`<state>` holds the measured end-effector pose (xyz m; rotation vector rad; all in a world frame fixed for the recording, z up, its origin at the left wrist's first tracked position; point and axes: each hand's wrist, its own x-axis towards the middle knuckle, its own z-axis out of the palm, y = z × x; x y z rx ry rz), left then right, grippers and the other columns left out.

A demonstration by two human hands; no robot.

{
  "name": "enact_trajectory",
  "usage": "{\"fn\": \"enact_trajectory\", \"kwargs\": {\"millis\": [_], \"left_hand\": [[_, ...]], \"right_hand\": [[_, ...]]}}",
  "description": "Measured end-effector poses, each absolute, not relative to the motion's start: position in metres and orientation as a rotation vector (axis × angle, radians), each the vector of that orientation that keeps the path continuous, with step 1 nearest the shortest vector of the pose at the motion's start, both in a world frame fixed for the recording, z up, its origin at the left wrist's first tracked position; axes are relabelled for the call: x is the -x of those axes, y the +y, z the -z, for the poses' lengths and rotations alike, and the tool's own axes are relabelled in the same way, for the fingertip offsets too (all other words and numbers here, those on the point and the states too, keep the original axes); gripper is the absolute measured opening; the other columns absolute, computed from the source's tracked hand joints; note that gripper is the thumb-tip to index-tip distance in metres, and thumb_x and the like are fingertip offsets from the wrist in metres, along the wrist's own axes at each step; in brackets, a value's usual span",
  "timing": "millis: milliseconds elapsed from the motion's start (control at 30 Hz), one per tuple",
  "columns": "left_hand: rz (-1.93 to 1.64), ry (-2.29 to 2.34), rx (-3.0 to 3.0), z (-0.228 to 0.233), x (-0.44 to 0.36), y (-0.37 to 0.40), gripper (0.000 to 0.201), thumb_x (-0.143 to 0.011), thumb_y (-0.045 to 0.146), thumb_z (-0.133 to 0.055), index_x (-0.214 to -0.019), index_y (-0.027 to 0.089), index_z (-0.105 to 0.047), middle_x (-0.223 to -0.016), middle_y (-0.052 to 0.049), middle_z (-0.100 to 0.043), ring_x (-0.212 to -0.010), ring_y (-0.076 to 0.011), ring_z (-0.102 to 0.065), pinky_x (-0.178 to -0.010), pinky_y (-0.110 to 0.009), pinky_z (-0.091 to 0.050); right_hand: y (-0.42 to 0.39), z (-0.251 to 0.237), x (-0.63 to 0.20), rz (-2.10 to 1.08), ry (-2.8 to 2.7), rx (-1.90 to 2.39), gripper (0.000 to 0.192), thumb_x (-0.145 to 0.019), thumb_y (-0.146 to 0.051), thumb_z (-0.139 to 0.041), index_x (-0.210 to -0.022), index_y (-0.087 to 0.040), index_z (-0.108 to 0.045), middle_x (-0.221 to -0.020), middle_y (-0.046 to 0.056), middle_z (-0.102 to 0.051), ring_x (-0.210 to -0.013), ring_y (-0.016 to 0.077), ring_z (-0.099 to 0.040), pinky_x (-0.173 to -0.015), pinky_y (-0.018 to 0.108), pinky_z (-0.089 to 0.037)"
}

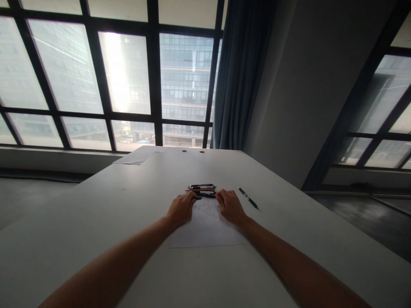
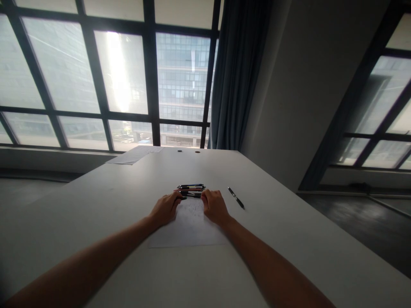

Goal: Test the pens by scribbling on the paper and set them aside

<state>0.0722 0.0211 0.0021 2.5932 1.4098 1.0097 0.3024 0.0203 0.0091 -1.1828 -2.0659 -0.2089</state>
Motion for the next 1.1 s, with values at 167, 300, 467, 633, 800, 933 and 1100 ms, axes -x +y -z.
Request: {"fn": "enact_trajectory", "kwargs": {"millis": [167,300,467,633,800,933,1100], "left_hand": [[-1.032,1.416,-2.567,-0.002,-0.072,0.022,0.018,-0.093,0.017,-0.043,-0.105,0.020,-0.055,-0.101,-0.007,-0.070,-0.087,-0.0216,-0.067,-0.076,-0.032,-0.049],[-1.054,1.340,-2.580,0.001,-0.071,0.022,0.019,-0.092,0.014,-0.041,-0.102,0.019,-0.056,-0.094,-0.007,-0.070,-0.080,-0.0206,-0.066,-0.071,-0.030,-0.049],[-1.083,1.267,-2.589,0.005,-0.070,0.026,0.019,-0.090,0.012,-0.041,-0.100,0.018,-0.057,-0.087,-0.007,-0.068,-0.075,-0.0195,-0.064,-0.068,-0.029,-0.048],[-1.092,1.269,-2.582,0.008,-0.070,0.028,0.019,-0.090,0.011,-0.041,-0.099,0.018,-0.056,-0.085,-0.006,-0.067,-0.074,-0.0188,-0.064,-0.068,-0.029,-0.048],[-1.092,1.216,-2.592,0.006,-0.070,0.026,0.018,-0.090,0.012,-0.043,-0.097,0.019,-0.057,-0.091,-0.008,-0.068,-0.080,-0.0205,-0.065,-0.071,-0.031,-0.050],[-1.117,1.103,-2.608,0.006,-0.069,0.026,0.021,-0.088,0.010,-0.044,-0.101,0.019,-0.057,-0.098,-0.010,-0.068,-0.088,-0.0220,-0.065,-0.078,-0.035,-0.053],[-1.317,0.972,-2.576,0.008,-0.070,0.029,0.035,-0.089,0.006,-0.040,-0.119,0.018,-0.053,-0.118,-0.014,-0.062,-0.116,-0.0232,-0.056,-0.100,-0.043,-0.048]], "right_hand": [[0.021,-0.008,-0.301,0.271,-2.108,1.129,0.012,-0.089,-0.014,-0.044,-0.083,-0.019,-0.052,-0.075,0.004,-0.062,-0.069,0.0185,-0.054,-0.078,0.033,-0.035],[0.020,-0.009,-0.301,0.269,-2.119,1.104,0.010,-0.089,-0.014,-0.046,-0.083,-0.019,-0.053,-0.075,0.004,-0.063,-0.071,0.0185,-0.055,-0.077,0.033,-0.035],[0.019,-0.009,-0.301,0.273,-2.116,1.094,0.010,-0.089,-0.014,-0.046,-0.083,-0.019,-0.053,-0.076,0.004,-0.063,-0.072,0.0186,-0.056,-0.076,0.033,-0.035],[0.019,-0.009,-0.301,0.277,-2.099,1.103,0.011,-0.089,-0.013,-0.046,-0.083,-0.019,-0.053,-0.077,0.004,-0.064,-0.073,0.0188,-0.055,-0.076,0.033,-0.035],[0.016,-0.011,-0.298,0.306,-2.123,1.059,0.011,-0.090,-0.015,-0.047,-0.083,-0.019,-0.054,-0.077,0.005,-0.064,-0.072,0.0189,-0.055,-0.076,0.034,-0.036],[0.012,-0.014,-0.294,0.329,-2.272,0.839,0.016,-0.093,-0.018,-0.044,-0.100,-0.019,-0.059,-0.096,0.008,-0.068,-0.088,0.0212,-0.059,-0.083,0.037,-0.037],[0.016,-0.018,-0.306,0.357,-2.128,0.977,0.039,-0.086,-0.025,-0.056,-0.125,-0.018,-0.054,-0.131,0.014,-0.056,-0.120,0.0274,-0.050,-0.099,0.044,-0.034]]}}
